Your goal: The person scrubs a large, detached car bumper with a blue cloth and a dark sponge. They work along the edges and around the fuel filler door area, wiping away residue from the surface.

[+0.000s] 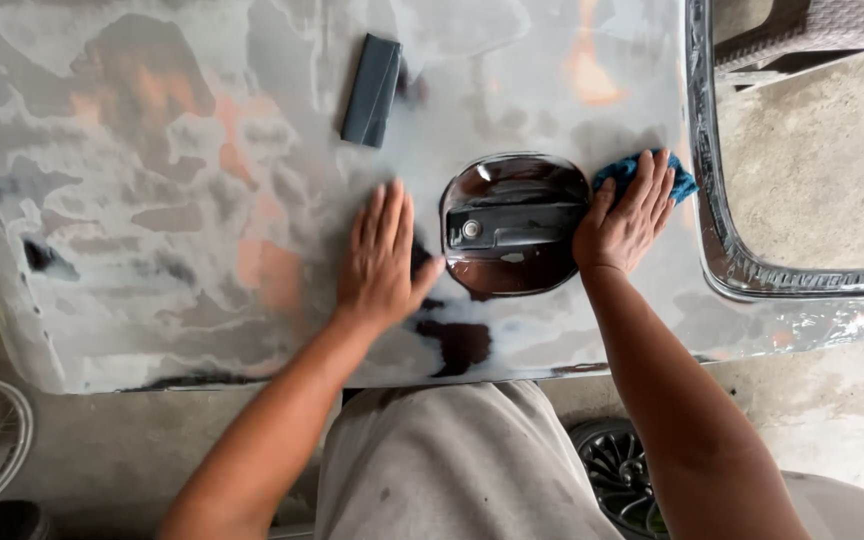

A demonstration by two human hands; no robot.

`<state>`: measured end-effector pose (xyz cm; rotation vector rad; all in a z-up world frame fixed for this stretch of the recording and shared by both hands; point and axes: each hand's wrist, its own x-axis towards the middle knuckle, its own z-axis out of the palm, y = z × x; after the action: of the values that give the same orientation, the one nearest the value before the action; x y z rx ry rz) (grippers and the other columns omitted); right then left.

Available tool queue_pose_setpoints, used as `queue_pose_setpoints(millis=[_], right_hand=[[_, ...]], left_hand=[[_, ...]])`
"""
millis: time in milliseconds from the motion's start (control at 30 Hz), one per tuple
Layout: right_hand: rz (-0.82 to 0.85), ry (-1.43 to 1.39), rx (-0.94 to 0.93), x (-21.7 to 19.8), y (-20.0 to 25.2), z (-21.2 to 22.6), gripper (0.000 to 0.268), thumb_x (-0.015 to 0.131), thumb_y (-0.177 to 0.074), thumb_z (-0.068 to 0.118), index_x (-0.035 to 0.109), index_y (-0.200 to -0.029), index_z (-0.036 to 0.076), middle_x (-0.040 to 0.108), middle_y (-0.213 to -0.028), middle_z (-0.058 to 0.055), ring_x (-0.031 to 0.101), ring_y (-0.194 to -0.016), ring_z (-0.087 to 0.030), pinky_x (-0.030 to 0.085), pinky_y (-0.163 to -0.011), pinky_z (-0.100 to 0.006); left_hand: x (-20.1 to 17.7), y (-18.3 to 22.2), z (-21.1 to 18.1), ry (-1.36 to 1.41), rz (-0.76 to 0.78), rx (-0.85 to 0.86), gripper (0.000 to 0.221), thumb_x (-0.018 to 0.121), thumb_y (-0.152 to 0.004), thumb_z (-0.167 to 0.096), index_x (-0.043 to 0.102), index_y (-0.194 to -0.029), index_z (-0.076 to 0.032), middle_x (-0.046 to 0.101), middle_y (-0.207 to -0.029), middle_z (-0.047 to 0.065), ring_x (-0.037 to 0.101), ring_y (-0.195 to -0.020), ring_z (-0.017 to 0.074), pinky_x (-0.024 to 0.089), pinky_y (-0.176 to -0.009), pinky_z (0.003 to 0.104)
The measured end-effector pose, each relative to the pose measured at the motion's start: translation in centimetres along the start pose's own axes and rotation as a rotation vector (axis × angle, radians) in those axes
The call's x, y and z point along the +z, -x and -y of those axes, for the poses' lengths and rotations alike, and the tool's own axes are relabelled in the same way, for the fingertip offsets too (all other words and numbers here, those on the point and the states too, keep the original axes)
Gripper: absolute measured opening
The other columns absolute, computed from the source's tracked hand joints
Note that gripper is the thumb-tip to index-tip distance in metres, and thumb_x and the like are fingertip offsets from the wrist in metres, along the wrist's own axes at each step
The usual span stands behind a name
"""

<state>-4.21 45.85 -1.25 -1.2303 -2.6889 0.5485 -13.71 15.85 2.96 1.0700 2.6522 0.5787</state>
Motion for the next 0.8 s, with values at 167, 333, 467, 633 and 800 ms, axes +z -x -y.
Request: queue_pose_setpoints(millis=[167, 333, 467, 633, 800], right_hand=[[-0.029, 0.012, -0.017, 0.6, -0.6, -0.4, 0.057, 0.049, -0.110, 0.032, 0.034, -0.162, 0.012, 0.029, -0.172, -0.011, 0.023, -0.160, -0.035, 0.013, -0.129, -0.051], [-0.012, 0.011, 0.006, 0.2, -0.1, -0.2, 0.057, 0.049, -0.109, 0.032, 0.034, -0.161, 0.013, 0.028, -0.172, -0.011, 0.023, -0.159, -0.035, 0.013, -0.129, -0.051], [-0.004, 0.004, -0.009, 0.0, -0.4, -0.1, 0.056, 0.048, -0.111, 0.033, 0.033, -0.162, 0.014, 0.028, -0.173, -0.010, 0.023, -0.160, -0.034, 0.013, -0.129, -0.051], [-0.001, -0.004, 0.009, 0.2, -0.7, 0.0, 0.057, 0.048, -0.111, 0.033, 0.033, -0.162, 0.014, 0.027, -0.173, -0.011, 0.022, -0.160, -0.034, 0.012, -0.129, -0.051], [-0.007, 0.000, 0.002, 0.4, -0.6, -0.4, 0.057, 0.048, -0.111, 0.033, 0.033, -0.162, 0.013, 0.027, -0.173, -0.011, 0.023, -0.160, -0.034, 0.012, -0.129, -0.051]], left_hand=[[-0.7, -1.6, 1.6, 0.012, -0.041, -0.016, 0.078, 0.057, -0.103, -0.049, 0.035, -0.159, 0.001, 0.030, -0.167, 0.020, 0.034, -0.153, 0.0389, 0.028, -0.124, 0.053], [-1.6, -11.7, 4.6, -0.094, -0.113, -0.048, 0.085, 0.059, -0.105, -0.048, 0.026, -0.164, 0.004, 0.018, -0.171, 0.022, 0.024, -0.157, 0.0420, 0.021, -0.128, 0.053], [-0.1, -12.0, 3.7, -0.102, -0.038, -0.067, 0.095, 0.054, -0.103, -0.059, 0.021, -0.162, 0.007, 0.013, -0.171, 0.023, 0.016, -0.158, 0.0416, 0.016, -0.128, 0.054], [1.2, -2.3, -1.7, -0.082, 0.078, 0.024, 0.100, 0.047, -0.095, -0.069, 0.024, -0.159, 0.005, 0.017, -0.169, 0.024, 0.018, -0.157, 0.0415, 0.015, -0.125, 0.057], [2.1, -3.1, 1.4, -0.133, 0.056, -0.009, 0.096, 0.046, -0.100, -0.067, 0.023, -0.161, 0.003, 0.015, -0.170, 0.023, 0.016, -0.158, 0.0405, 0.012, -0.126, 0.059]])
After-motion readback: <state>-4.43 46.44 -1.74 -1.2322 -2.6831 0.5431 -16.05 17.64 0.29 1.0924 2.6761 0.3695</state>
